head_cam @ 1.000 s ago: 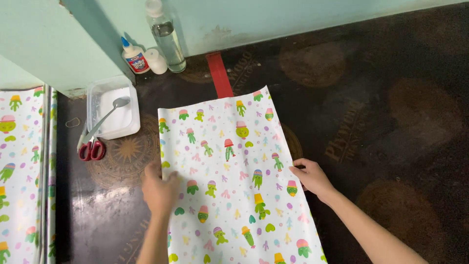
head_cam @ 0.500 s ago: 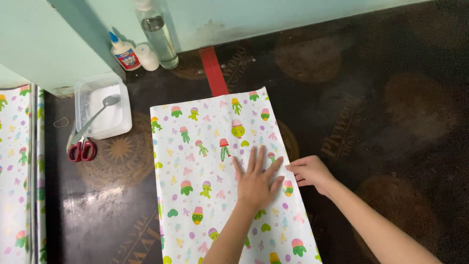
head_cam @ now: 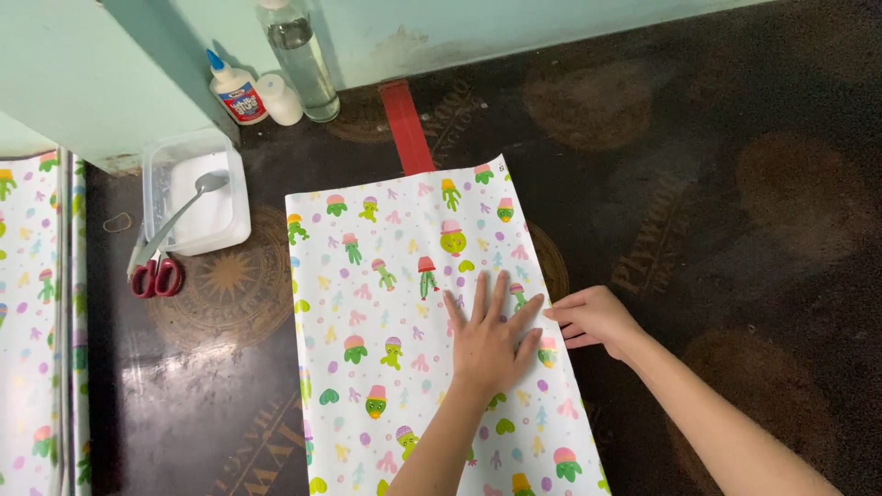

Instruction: Stirring adhesive in a small container and then unfolding and preparing patterned paper for a project.

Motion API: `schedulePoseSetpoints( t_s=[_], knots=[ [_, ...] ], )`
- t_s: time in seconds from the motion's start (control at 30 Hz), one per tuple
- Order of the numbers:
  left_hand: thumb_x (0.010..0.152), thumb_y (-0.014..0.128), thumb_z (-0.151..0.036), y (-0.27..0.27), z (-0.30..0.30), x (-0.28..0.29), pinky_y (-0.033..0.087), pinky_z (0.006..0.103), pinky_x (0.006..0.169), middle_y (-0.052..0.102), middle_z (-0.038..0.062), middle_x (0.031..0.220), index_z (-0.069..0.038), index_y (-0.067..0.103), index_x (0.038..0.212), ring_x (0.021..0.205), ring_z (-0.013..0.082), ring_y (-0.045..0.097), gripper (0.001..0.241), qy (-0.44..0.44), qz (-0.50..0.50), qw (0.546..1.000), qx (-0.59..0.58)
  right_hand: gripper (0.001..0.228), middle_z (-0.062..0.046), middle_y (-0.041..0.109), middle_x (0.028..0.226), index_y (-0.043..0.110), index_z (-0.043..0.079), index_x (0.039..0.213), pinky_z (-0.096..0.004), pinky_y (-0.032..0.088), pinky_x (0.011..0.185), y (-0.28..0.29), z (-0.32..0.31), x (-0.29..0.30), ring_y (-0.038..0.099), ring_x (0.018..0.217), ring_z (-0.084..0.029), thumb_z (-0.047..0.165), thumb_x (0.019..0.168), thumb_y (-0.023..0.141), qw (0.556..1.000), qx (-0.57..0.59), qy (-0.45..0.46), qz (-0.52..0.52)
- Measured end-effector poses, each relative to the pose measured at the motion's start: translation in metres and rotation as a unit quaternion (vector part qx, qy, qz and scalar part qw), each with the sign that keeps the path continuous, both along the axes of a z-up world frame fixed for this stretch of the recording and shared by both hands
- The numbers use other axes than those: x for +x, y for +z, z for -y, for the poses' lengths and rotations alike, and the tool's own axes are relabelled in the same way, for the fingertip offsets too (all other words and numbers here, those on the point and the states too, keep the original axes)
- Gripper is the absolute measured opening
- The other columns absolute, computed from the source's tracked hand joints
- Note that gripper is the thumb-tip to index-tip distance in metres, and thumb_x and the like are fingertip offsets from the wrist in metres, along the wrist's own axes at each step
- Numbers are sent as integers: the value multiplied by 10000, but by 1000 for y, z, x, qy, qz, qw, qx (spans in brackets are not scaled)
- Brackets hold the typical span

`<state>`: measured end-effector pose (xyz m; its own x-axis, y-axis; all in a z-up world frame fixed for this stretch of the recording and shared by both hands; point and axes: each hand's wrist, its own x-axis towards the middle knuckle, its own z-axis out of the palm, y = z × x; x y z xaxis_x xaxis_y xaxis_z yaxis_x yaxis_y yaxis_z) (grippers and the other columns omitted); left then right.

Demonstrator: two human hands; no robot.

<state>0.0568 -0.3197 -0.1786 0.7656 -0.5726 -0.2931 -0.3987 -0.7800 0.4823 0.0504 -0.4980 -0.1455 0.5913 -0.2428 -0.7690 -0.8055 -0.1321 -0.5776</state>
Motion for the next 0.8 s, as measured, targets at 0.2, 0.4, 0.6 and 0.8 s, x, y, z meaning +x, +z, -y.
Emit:
schedulePoseSetpoints(
  t_s=[0.2, 0.4, 0.6, 0.8],
  knots=[
    [1006, 261, -582, 0, -2, -1, -124, 771, 1147, 137, 59, 1726, -470, 356, 1542, 1592, 324, -26, 555, -4, 13, 1000, 8, 342, -267, 768, 916, 749, -95, 1081, -366, 654, 639, -16, 1, -2, 743, 677, -286, 74, 789, 799, 995, -95, 31, 27],
    [990, 257, -582, -8, -1, -1, -118, 775, 1150, 127, 50, 1730, -456, 357, 1543, 1594, 326, -19, 576, -10, 17, 1000, 6, 358, -154, 738, 1164, 699, 91, 1268, -425, 600, 875, -52, -18, -9, 709, 1060, -339, 202, 935, 628, 831, -410, 218, 305],
    [966, 290, -531, -19, -1, -1, -103, 763, 1172, 105, 45, 1733, -353, 323, 1579, 1595, 306, -37, 639, -10, 17, 1000, 13, 458, -298, 426, 1515, 481, -77, 1413, -526, 279, 1212, -68, -42, 29, 353, 1437, -460, 162, 1023, 467, 770, -340, 398, 365],
    [992, 214, -555, -9, -4, 3, -92, 772, 1128, 107, 150, 1691, -316, 402, 1536, 1558, 387, -64, 623, -21, 39, 998, -51, 821, -292, -5, 1653, 87, -19, 1582, -547, -12, 1229, -91, -33, 88, -56, 1544, -417, 520, 1023, 354, 830, -400, 337, 194]
  ],
)
